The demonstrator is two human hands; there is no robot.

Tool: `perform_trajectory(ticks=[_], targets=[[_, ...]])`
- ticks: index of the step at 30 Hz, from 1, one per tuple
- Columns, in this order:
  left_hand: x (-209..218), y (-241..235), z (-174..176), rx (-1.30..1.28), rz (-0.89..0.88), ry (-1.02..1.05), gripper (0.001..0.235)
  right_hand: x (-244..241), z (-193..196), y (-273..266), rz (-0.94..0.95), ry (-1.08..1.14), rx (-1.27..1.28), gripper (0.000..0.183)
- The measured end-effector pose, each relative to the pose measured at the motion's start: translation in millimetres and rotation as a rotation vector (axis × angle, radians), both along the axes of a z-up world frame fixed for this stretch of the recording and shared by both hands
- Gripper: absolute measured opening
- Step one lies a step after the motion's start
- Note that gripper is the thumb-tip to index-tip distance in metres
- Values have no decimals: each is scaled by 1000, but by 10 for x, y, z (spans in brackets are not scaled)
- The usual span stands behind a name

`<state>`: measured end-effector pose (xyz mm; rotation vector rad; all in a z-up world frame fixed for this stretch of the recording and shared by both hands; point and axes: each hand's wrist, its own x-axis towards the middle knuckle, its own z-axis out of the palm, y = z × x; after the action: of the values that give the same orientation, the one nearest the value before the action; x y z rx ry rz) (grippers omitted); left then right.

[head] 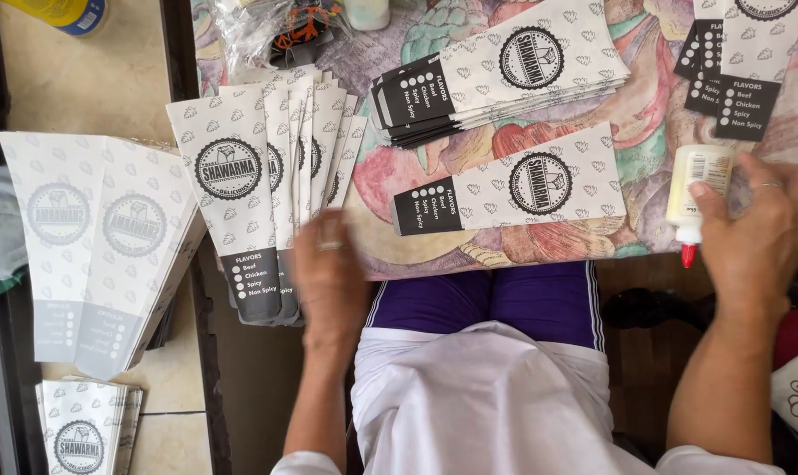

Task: Applying glue to the edges of paper food sleeves and folding them to assemble the packaging.

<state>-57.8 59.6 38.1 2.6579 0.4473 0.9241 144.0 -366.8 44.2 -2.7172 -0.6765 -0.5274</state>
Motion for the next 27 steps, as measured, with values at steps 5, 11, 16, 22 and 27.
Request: perform_trajectory(ticks=[5,11,16,22,27], targets=[[470,-461,-234,9,-617,174,32,21,145,-45,-315,516,16,79],[573,-379,-382,139,-686,157,30,-20,-230,-388,-336,804,963,32],[731,-338,21,27,-804,143,16,-175,-28,-377,-137,745,1478,53],[778,-341,-91,67,-721,248,25,-194,-154,-496,-74,597,1359,56],[774,-318,-168,13,-677,221,23,-243,-247,-532,-112,518,1360,48]])
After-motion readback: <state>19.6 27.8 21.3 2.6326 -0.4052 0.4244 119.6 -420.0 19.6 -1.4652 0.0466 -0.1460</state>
